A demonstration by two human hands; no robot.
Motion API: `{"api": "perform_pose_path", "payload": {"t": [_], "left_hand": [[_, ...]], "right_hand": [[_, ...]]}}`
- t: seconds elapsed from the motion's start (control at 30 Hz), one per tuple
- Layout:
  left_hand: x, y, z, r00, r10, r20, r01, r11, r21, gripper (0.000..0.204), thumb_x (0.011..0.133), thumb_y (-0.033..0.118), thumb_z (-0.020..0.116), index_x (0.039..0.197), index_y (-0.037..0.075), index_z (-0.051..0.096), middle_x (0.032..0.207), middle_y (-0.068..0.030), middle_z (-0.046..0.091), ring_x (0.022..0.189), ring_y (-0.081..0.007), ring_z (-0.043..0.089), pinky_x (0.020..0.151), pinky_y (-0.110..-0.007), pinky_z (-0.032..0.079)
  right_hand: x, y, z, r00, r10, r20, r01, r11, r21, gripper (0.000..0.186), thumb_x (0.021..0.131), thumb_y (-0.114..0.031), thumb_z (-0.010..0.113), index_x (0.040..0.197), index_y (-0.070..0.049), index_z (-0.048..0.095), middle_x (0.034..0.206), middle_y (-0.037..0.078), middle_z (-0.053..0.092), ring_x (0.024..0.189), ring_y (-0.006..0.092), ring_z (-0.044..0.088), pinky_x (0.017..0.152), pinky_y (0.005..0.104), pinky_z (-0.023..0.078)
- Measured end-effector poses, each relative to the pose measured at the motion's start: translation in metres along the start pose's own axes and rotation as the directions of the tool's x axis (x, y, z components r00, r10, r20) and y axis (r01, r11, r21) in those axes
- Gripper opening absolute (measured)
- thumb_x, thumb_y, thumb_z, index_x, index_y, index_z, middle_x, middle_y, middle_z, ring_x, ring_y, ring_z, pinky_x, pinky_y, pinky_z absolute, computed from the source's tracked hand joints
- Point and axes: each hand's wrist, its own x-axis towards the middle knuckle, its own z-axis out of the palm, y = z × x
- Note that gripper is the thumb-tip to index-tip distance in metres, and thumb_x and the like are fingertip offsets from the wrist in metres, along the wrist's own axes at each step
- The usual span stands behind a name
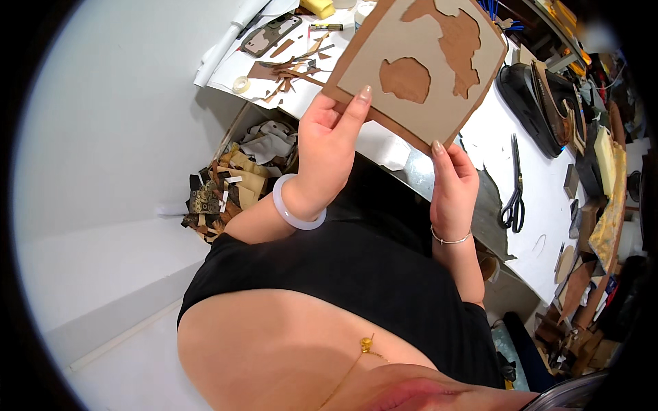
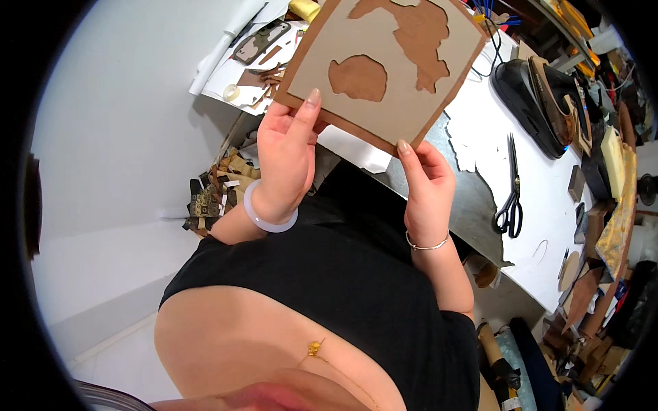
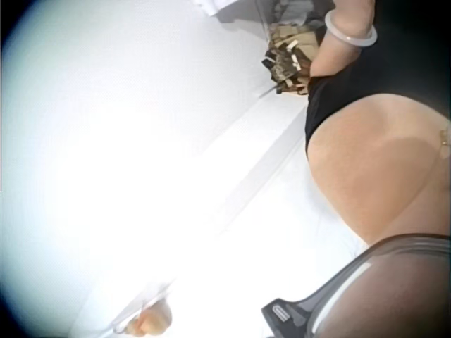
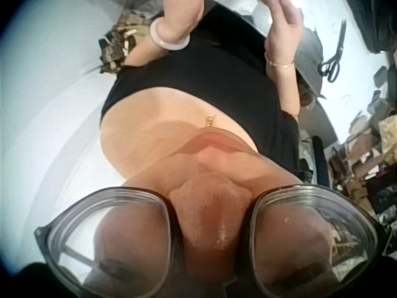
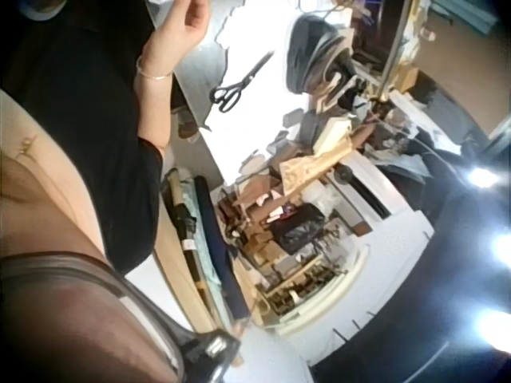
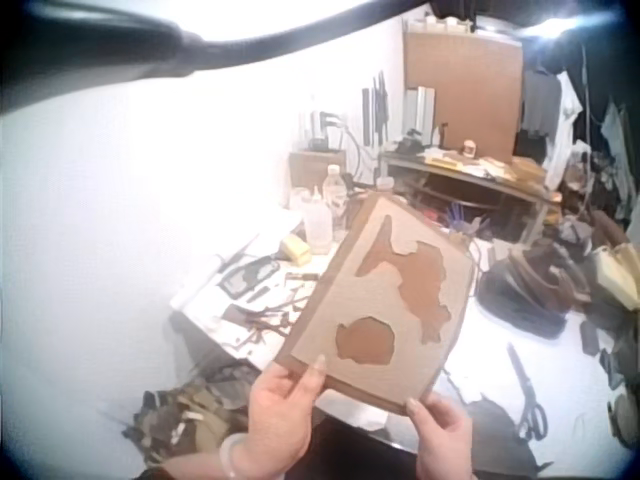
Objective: The person aligns a cardboard template on a piece of brown leather, then uses an iron to press the material. They then use shears to trim the edges of the leather around the template.
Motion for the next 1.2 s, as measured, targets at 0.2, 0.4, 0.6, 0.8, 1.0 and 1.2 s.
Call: {"api": "perform_pose_path", "payload": {"t": [0.2, 0.4, 0.6, 0.8, 1.0, 1.2], "left_hand": [[-0.012, -0.003, 0.015, 0.996, 0.08, 0.047, -0.082, 0.996, 0.035, 0.035, 0.098, 0.006, 0.063, 0.13, -0.006, 0.055, 0.116, -0.0099, 0.068, 0.105, -0.0119, 0.064, 0.092, -0.026, 0.051], [-0.016, -0.004, 0.021, 0.996, 0.063, 0.062, -0.068, 0.995, 0.07, 0.039, 0.096, 0.001, 0.064, 0.133, -0.007, 0.053, 0.118, -0.012, 0.068, 0.106, -0.0131, 0.065, 0.09, -0.025, 0.053], [-0.014, -0.007, 0.023, 0.999, -0.041, 0.02, 0.041, 0.999, 0.011, 0.04, 0.095, -0.001, 0.064, 0.134, -0.007, 0.052, 0.118, -0.0127, 0.068, 0.105, -0.0156, 0.066, 0.092, -0.029, 0.055], [-0.013, -0.012, 0.022, 0.995, -0.097, -0.005, 0.097, 0.995, -0.019, 0.035, 0.096, 0.003, 0.063, 0.13, -0.004, 0.055, 0.117, -0.0122, 0.069, 0.104, -0.0172, 0.068, 0.091, -0.032, 0.056], [-0.011, -0.013, 0.02, 0.991, -0.124, -0.045, 0.124, 0.992, 0.001, 0.03, 0.096, 0.005, 0.064, 0.125, 0.002, 0.057, 0.114, -0.0083, 0.068, 0.102, -0.0152, 0.066, 0.087, -0.032, 0.055], [-0.006, -0.015, 0.014, 0.978, -0.198, -0.062, 0.198, 0.98, -0.015, 0.023, 0.096, 0.01, 0.066, 0.118, 0.007, 0.059, 0.106, -0.0026, 0.069, 0.096, -0.0114, 0.064, 0.083, -0.029, 0.053]], "right_hand": [[-0.012, 0.01, -0.016, 1.0, -0.019, 0.007, 0.019, 0.995, 0.094, 0.019, 0.098, -0.009, 0.064, 0.114, 0.002, 0.068, 0.109, 0.005, 0.07, 0.103, 0.0111, 0.061, 0.098, 0.0291, 0.044], [-0.019, 0.013, -0.022, 0.998, -0.063, -0.017, 0.064, 0.991, 0.116, 0.02, 0.099, -0.01, 0.064, 0.115, 0.001, 0.067, 0.111, 0.005, 0.07, 0.105, 0.0115, 0.061, 0.098, 0.0292, 0.044], [-0.026, 0.012, -0.025, 0.994, -0.099, -0.055, 0.1, 0.995, 0.02, 0.017, 0.098, -0.008, 0.065, 0.113, -0.001, 0.068, 0.11, 0.001, 0.069, 0.104, 0.0083, 0.059, 0.097, 0.0264, 0.044], [-0.026, 0.008, -0.024, 0.994, -0.096, -0.053, 0.096, 0.995, 0.006, 0.009, 0.098, -0.007, 0.065, 0.103, -0.001, 0.067, 0.101, 0.0, 0.067, 0.096, 0.0076, 0.057, 0.091, 0.0247, 0.044], [-0.023, 0.005, -0.024, 0.996, -0.061, -0.065, 0.054, 0.993, -0.108, 0.011, 0.097, -0.01, 0.067, 0.097, 0.001, 0.067, 0.097, 0.0, 0.068, 0.095, 0.007, 0.058, 0.088, 0.0242, 0.046], [-0.024, 0.005, -0.034, 0.999, 0.009, -0.043, -0.011, 0.999, -0.032, 0.034, 0.099, -0.026, 0.064, 0.118, 0.001, 0.062, 0.108, 0.003, 0.065, 0.106, 0.0097, 0.055, 0.097, 0.0271, 0.043]]}}
